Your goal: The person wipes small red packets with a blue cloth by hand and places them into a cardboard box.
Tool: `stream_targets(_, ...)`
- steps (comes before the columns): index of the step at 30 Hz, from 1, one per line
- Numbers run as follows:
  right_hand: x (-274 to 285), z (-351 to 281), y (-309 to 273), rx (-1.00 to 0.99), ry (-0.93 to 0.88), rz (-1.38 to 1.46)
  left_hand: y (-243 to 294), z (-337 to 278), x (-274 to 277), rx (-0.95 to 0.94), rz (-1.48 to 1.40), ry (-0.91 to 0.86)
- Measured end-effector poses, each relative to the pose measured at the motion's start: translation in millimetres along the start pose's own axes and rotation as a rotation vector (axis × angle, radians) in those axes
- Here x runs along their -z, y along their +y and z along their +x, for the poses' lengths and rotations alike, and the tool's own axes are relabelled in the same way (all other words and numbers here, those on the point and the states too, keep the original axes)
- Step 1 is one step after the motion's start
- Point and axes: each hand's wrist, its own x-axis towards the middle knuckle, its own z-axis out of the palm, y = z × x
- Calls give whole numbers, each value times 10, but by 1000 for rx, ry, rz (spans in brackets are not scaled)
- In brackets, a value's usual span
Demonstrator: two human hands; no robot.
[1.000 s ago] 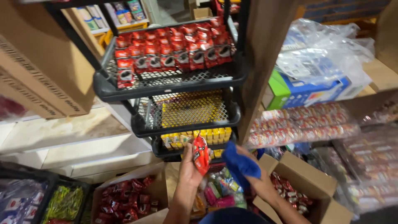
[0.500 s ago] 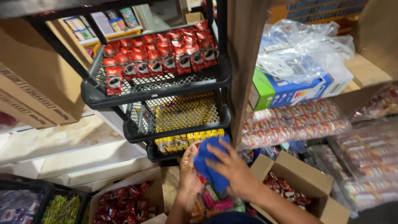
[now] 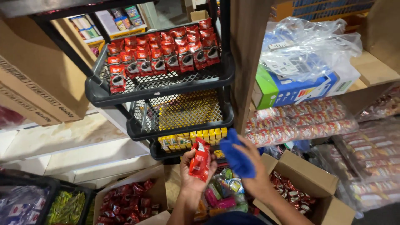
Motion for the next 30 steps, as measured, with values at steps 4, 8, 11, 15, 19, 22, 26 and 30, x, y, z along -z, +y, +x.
stream_targets(4, -209, -49, -153, 258, -178, -217, -99, -32, 219, -36, 137, 139)
stream_targets(8, -264, -70, 112, 270, -266, -264, -37, -143, 798, 0, 311, 234)
stream_targets(11, -289, 58, 119, 88, -284, -225, -168, -195, 173, 1, 296, 129)
stream_targets(15, -398, 136, 9, 119, -240, -217, -193, -146, 27, -146, 246, 143)
stream_targets(19, -591, -111, 179, 219, -300, -343, 0, -114, 160, -141, 247, 132)
stream_targets(22, -515, -180, -1, 289, -427, -299, 104, -146, 101, 15, 159, 44)
stream_targets(26, -296, -160, -113, 273, -646, -41, 149, -274, -55, 421, -158, -191)
stream_targets(30, -12, -123, -229, 1, -815, 119, 276, -188, 50, -98, 218, -3)
